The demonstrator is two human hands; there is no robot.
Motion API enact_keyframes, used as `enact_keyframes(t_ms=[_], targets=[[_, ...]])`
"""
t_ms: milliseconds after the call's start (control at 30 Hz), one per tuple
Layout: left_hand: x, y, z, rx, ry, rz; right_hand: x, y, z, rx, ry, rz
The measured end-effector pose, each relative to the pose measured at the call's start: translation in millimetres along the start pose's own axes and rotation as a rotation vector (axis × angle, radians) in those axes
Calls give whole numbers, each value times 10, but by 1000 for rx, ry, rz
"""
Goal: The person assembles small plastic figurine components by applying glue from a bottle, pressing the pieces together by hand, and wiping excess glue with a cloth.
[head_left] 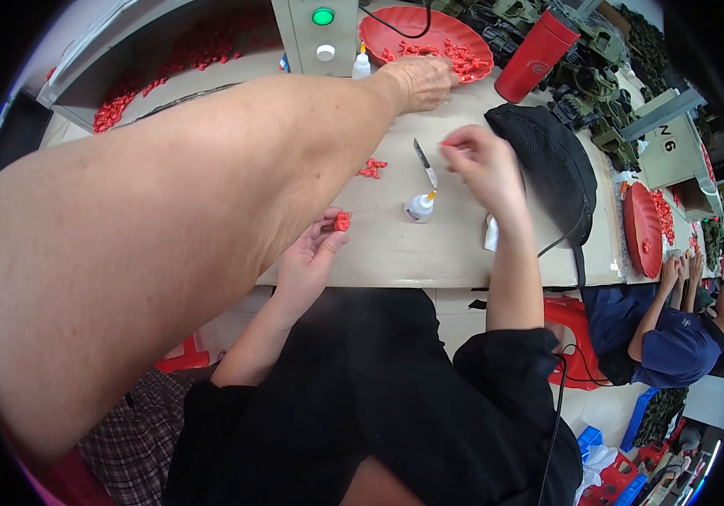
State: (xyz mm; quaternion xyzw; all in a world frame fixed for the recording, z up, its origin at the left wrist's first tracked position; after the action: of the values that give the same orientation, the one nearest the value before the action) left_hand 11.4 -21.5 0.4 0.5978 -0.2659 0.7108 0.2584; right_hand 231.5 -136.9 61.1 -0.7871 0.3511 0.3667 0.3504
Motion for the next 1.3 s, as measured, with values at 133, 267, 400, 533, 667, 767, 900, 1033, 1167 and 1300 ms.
enact_keyframes(t_ms=[133, 267, 400, 533, 667, 767, 900, 1033, 1167, 1300], targets=[[65, 39, 26, -53, 79, -88, -92, 528, -315, 29, -581, 278], [101, 125, 87, -142, 167, -169, -24, 1042, -113, -128, -1018, 439], [79, 182, 129, -175, 191, -219, -30, 1261, 135, -158, -1188, 587], [31, 212, 119, -193, 169, -251, -59, 1331, 308, -206, -1217, 658], [20, 213, 97, -210, 139, -208, -31, 1348, 411, -185, -1162, 634], [44, 188, 76, -224, 60, -145, -81, 1337, 464, -120, -1017, 596], [54, 173, 74, -193, 45, -140, -96, 1316, 497, -94, -982, 589], [12, 151, 51, -165, 109, -191, -88, 1295, 530, -103, -970, 446], [-1, 143, 27, -164, 43, -134, -128, 1285, 542, -99, -912, 340], [26, 143, 28, -163, 33, -87, -152, 1276, 543, -94, -821, 252]])
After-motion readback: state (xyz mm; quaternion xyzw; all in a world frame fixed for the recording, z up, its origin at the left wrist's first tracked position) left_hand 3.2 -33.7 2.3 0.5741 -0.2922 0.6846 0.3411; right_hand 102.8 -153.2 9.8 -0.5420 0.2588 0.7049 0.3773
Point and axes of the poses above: each hand's wrist, its own y-axis away from the middle knuckle, its own z-axis out of the palm, x = y × z, the point moved 2 cm from there along -y, towards the middle knuckle, and after that the axes turned 13 degrees about x, right-handed, at the moved point
